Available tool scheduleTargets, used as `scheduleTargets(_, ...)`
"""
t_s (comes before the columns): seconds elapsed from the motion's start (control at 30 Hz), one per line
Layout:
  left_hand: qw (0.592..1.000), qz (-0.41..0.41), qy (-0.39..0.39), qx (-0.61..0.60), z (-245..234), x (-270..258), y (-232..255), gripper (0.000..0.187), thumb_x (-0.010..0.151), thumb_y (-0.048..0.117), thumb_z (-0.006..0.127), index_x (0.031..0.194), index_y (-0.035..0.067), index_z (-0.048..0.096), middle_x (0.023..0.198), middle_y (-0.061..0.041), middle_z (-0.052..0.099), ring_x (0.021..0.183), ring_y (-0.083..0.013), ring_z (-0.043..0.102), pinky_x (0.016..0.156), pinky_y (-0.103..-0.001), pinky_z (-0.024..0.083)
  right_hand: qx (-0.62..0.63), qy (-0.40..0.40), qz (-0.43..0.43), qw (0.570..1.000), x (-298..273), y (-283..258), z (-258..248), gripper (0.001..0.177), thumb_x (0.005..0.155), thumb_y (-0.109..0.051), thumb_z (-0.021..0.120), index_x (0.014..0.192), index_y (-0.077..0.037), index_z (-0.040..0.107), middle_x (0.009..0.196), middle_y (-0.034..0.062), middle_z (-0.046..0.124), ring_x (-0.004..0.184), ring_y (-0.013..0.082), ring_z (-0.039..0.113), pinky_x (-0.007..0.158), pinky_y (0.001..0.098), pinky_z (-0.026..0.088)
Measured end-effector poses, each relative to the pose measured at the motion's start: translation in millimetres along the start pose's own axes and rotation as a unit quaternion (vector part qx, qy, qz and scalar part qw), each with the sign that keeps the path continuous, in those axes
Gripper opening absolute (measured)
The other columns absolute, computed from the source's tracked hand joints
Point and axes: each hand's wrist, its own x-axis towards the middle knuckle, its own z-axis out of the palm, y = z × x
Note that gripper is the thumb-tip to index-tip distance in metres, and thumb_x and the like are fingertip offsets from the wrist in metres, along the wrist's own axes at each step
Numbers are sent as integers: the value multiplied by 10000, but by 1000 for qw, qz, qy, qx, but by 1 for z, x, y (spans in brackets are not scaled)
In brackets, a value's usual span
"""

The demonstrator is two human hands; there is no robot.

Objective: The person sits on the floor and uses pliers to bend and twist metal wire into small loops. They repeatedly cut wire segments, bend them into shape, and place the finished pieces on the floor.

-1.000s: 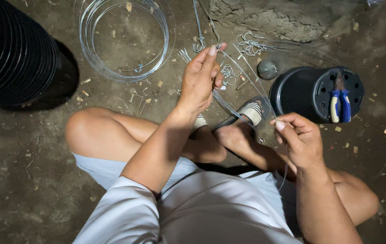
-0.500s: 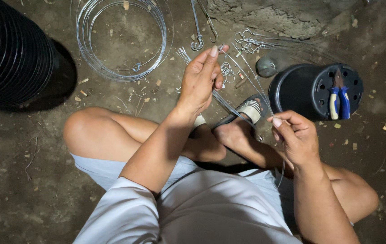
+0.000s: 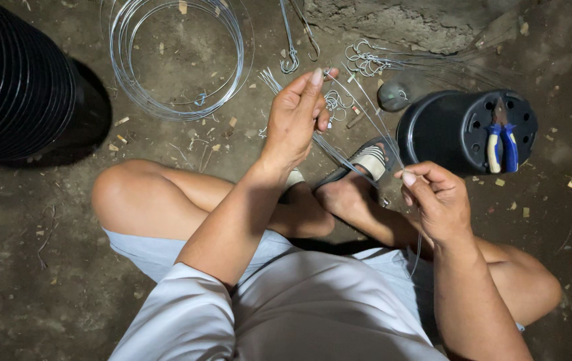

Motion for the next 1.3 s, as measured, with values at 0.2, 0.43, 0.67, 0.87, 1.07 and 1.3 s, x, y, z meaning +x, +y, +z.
scheduleTargets(0.2, 999, 14, -8, 29, -1, 0, -1, 425, 1105, 339, 554, 1286, -26, 673, 650, 56, 412, 561, -72, 431, 551, -242, 381, -24, 2, -13, 1000, 1, 1, 0, 103, 1020, -83, 650, 1035, -2, 712, 749, -11, 614, 657, 49, 516, 610, 196, 400)
scheduleTargets(0.43, 997, 36, -14, 69, -1, 0, -3, 403, 1101, 325, 560, 1265, -19, 689, 690, 54, 449, 574, -67, 461, 564, -240, 422, -29, 7, -11, 1000, 1, 3, -1, 101, 1015, -89, 659, 1033, -8, 715, 753, -12, 618, 653, 45, 516, 605, 196, 401)
scheduleTargets(0.67, 984, 49, 1, 171, 8, -6, 3, 341, 1081, 293, 593, 1231, 17, 727, 705, 52, 539, 583, -42, 502, 548, -222, 418, 3, 8, -5, 1000, 1, 0, 4, 101, 1014, -93, 655, 1039, -13, 711, 744, -16, 618, 636, 42, 513, 582, 195, 398)
scheduleTargets(0.87, 947, 74, 3, 313, 27, -24, -3, 289, 1048, 260, 648, 1216, 47, 749, 771, 49, 641, 661, -35, 527, 580, -222, 448, -20, 81, -45, 996, 12, 4, 26, 113, 1034, -108, 657, 1078, -21, 714, 804, -39, 640, 678, 18, 523, 605, 178, 401)
scheduleTargets(1.07, 920, 83, -59, 379, 42, -39, -7, 247, 1039, 236, 648, 1187, 65, 746, 934, -52, 749, 722, -111, 650, 662, -271, 538, -22, 116, -73, 990, 40, 8, 46, 86, 1059, -113, 684, 1049, -27, 690, 749, -30, 641, 619, 32, 536, 549, 195, 395)
scheduleTargets(1.3, 841, 152, -131, 502, 46, -41, -9, 206, 1026, 214, 618, 1147, 88, 726, 1028, -131, 742, 930, -357, 718, 826, -445, 569, 49, 96, -37, 993, 52, 5, 50, 156, 1030, -169, 658, 1125, -61, 715, 759, -52, 613, 551, 24, 484, 479, 202, 373)
